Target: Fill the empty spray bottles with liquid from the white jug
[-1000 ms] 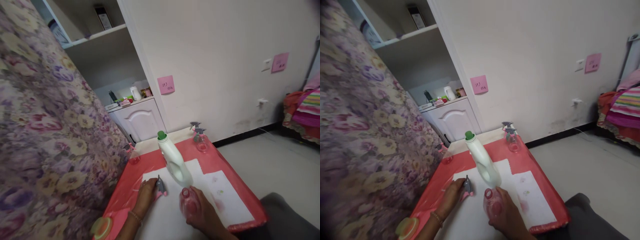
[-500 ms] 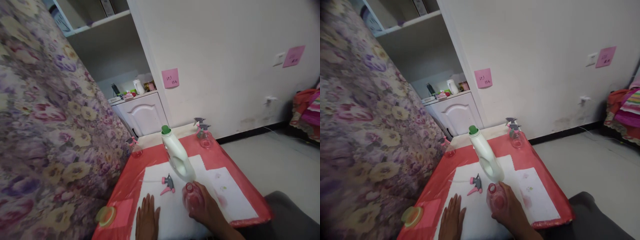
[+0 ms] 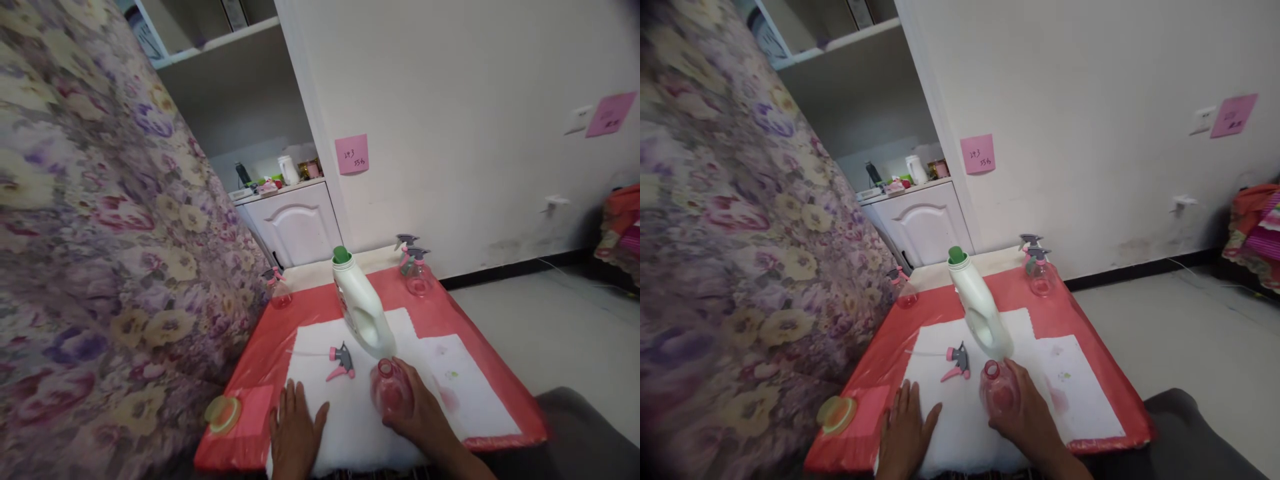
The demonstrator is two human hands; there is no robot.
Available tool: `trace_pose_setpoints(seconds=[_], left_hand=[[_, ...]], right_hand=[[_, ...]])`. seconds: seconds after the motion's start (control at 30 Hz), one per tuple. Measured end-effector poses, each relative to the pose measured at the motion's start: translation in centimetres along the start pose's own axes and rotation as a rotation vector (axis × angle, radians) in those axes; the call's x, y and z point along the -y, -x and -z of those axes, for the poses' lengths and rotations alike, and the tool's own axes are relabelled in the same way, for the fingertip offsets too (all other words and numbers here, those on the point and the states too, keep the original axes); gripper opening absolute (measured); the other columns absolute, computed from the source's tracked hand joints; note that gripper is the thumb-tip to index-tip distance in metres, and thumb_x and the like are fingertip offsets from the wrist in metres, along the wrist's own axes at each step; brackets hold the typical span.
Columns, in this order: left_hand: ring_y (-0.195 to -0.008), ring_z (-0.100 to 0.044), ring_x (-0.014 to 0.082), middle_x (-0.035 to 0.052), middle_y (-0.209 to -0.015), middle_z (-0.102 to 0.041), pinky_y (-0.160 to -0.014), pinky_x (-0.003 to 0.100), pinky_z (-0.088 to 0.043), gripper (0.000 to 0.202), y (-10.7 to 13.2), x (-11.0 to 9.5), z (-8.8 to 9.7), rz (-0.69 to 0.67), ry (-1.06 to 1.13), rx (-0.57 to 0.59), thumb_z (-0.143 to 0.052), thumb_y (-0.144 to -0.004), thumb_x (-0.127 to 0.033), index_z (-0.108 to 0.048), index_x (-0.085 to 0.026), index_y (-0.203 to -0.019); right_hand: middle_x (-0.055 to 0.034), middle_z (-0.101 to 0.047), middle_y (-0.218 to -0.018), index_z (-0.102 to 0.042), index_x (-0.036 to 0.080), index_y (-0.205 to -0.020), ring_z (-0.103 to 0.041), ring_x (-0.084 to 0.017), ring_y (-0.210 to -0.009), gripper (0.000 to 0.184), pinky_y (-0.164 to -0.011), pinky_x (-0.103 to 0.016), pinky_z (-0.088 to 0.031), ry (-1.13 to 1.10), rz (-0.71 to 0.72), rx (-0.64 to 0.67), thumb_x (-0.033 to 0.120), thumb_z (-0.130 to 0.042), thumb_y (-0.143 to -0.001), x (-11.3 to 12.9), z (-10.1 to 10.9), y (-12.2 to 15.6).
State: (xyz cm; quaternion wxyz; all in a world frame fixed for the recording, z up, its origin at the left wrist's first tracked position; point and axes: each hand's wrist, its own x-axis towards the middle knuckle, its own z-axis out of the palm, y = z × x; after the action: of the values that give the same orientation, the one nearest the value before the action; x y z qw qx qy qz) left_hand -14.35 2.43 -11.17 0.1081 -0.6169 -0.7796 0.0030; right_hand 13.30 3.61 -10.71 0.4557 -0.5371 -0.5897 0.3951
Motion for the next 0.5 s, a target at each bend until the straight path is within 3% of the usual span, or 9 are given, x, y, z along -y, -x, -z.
trace_pose_setpoints(seconds=[0.2,0.5], left_hand=[[-0.144,-0.031,0.0339,0.0149,-0.156,-0.035,-0.111,0.055,-0.031,0.064,0.7,-0.2,-1.1,-0.102,0.08,-0.009,-0.04,-0.091,-0.055,-0.041,-0.023,-0.146],[-0.142,-0.036,0.0305,0.0115,-0.153,-0.039,-0.113,0.053,-0.031,0.057,0.4,-0.2,-1.2,-0.109,0.061,-0.039,-0.034,-0.095,-0.041,-0.044,-0.015,-0.144]], right_hand=[[-0.0097,-0.055,-0.138,-0.038,0.024,-0.136,-0.052,-0.029,-0.129,0.084,-0.108,-0.044,-0.043,0.014,0.011,0.002,0.021,-0.069,-0.058,-0.2,0.0,-0.1],[-0.0096,-0.056,-0.137,-0.037,0.024,-0.136,-0.054,-0.028,-0.128,0.084,-0.107,-0.043,-0.044,0.02,0.028,-0.001,0.018,-0.067,-0.058,-0.1,0.0,-0.1]])
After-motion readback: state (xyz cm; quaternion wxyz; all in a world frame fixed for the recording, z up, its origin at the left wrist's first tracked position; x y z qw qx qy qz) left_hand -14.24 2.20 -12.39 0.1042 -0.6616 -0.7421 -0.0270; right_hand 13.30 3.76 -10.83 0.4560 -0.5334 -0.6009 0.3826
